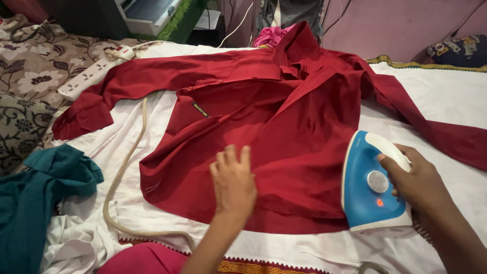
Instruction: The person irons a red long-sleeved shirt by hand, smoothing the fabric and pressing the iron across the front, back, and sleeves while the shirt is laid out on a white surface.
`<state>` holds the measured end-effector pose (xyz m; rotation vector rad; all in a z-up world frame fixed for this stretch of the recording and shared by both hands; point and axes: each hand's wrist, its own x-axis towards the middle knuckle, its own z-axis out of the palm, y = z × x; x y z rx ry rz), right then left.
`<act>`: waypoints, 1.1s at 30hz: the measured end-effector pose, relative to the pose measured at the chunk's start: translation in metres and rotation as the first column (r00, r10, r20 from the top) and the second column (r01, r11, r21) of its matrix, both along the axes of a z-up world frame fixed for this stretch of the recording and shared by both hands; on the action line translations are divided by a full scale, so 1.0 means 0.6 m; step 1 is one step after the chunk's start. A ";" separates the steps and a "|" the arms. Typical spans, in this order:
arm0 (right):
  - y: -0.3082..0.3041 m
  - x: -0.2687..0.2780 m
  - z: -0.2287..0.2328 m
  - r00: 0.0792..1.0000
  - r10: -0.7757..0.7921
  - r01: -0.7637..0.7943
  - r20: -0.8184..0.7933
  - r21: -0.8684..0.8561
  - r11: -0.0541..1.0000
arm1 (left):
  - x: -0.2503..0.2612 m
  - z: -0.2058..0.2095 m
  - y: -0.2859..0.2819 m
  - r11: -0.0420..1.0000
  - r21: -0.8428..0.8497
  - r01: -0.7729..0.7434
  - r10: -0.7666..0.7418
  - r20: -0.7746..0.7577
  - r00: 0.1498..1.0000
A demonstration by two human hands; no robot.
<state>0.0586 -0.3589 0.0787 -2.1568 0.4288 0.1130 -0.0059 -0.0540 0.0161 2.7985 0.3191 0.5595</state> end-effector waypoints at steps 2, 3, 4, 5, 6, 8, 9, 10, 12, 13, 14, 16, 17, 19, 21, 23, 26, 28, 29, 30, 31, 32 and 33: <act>0.003 -0.011 0.002 1.000 -0.011 0.011 -0.025 0.006 1.000 | -0.015 -0.002 -0.038 0.960 -0.139 0.244 -0.242 0.031 0.970; 0.007 -0.015 0.003 0.999 -0.018 0.019 -0.048 0.012 1.000 | -0.016 -0.006 -0.058 0.903 -0.147 0.404 -0.391 0.107 0.914; 0.011 -0.020 0.002 0.999 -0.017 0.017 -0.049 0.012 1.000 | -0.024 -0.011 -0.077 0.821 -0.141 0.553 -0.527 0.184 0.830; 0.013 -0.024 0.001 0.999 -0.022 0.024 -0.041 0.031 0.999 | -0.033 -0.017 -0.099 0.749 -0.133 0.649 -0.616 0.220 0.756; 0.013 -0.027 0.001 0.999 -0.028 0.030 -0.032 0.050 0.998 | -0.040 -0.022 -0.117 0.666 -0.120 0.736 -0.696 0.255 0.671; 0.007 -0.023 -0.003 0.999 -0.032 0.032 -0.014 -0.006 0.999 | -0.046 -0.033 -0.136 0.628 -0.104 0.772 -0.741 0.226 0.633; 0.002 -0.023 -0.007 0.999 -0.034 0.034 -0.001 -0.057 0.998 | -0.049 -0.041 -0.144 0.588 -0.089 0.804 -0.782 0.190 0.593; -0.005 -0.023 -0.010 0.999 -0.034 0.034 -0.003 -0.057 0.998 | -0.046 -0.049 -0.154 0.588 -0.092 0.804 -0.782 0.189 0.594; -0.021 -0.016 -0.012 0.995 0.002 0.014 0.103 -0.161 0.987 | -0.027 -0.064 -0.173 0.544 0.155 0.824 -0.839 0.100 0.535; -0.032 -0.011 -0.011 0.995 0.003 0.014 0.105 -0.161 0.987 | -0.018 -0.072 -0.184 0.545 0.157 0.824 -0.838 0.101 0.536; -0.041 -0.006 -0.010 0.986 0.026 0.008 0.162 -0.206 0.979 | -0.010 -0.080 -0.196 0.537 0.189 0.822 -0.844 0.134 0.520; -0.053 -0.004 -0.011 0.975 0.047 0.009 0.215 -0.255 0.967 | 0.001 -0.096 -0.216 0.524 0.217 0.824 -0.851 0.169 0.497; -0.058 -0.004 -0.007 0.965 0.031 0.019 0.260 -0.191 0.981 | 0.005 -0.103 -0.225 0.511 0.224 0.830 -0.859 0.161 0.486; -0.062 -0.003 0.001 0.953 0.011 0.028 0.302 -0.125 0.992 | 0.003 -0.112 -0.240 0.497 0.230 0.837 -0.868 0.152 0.473; -0.061 -0.002 0.007 0.955 -0.061 0.082 0.291 -0.062 0.995 | -0.010 -0.115 -0.250 0.485 0.166 0.859 -0.849 0.324 0.417; -0.062 0.002 0.009 0.959 -0.041 0.083 0.280 -0.143 0.986 | -0.016 -0.115 -0.238 0.494 0.150 0.856 -0.853 0.274 0.444; -0.065 0.009 -0.002 0.964 0.005 0.051 0.265 -0.203 0.978 | -0.022 -0.108 -0.227 0.532 0.119 0.838 -0.832 0.254 0.492; -0.067 0.012 -0.007 0.964 0.030 0.018 0.264 -0.179 0.984 | -0.028 -0.102 -0.226 0.560 0.105 0.822 -0.809 0.281 0.516; -0.068 0.015 -0.006 0.959 0.035 0.013 0.280 -0.167 0.986 | -0.031 -0.096 -0.235 0.583 0.093 0.807 -0.792 0.284 0.540; -0.068 0.018 -0.005 0.954 0.040 0.007 0.296 -0.155 0.988 | -0.033 -0.092 -0.241 0.605 0.081 0.792 -0.775 0.287 0.563; -0.071 0.022 0.000 0.955 0.042 0.006 0.295 -0.158 0.987 | -0.034 -0.087 -0.245 0.606 0.078 0.791 -0.773 0.289 0.564; -0.079 0.028 0.005 0.959 0.018 -0.003 0.283 -0.056 0.998 | -0.034 -0.083 -0.250 0.576 -0.010 0.817 -0.776 0.308 0.551; -0.086 0.034 0.006 0.963 -0.001 -0.012 0.271 0.047 0.999 | -0.033 -0.078 -0.252 0.541 -0.096 0.836 -0.775 0.330 0.539</act>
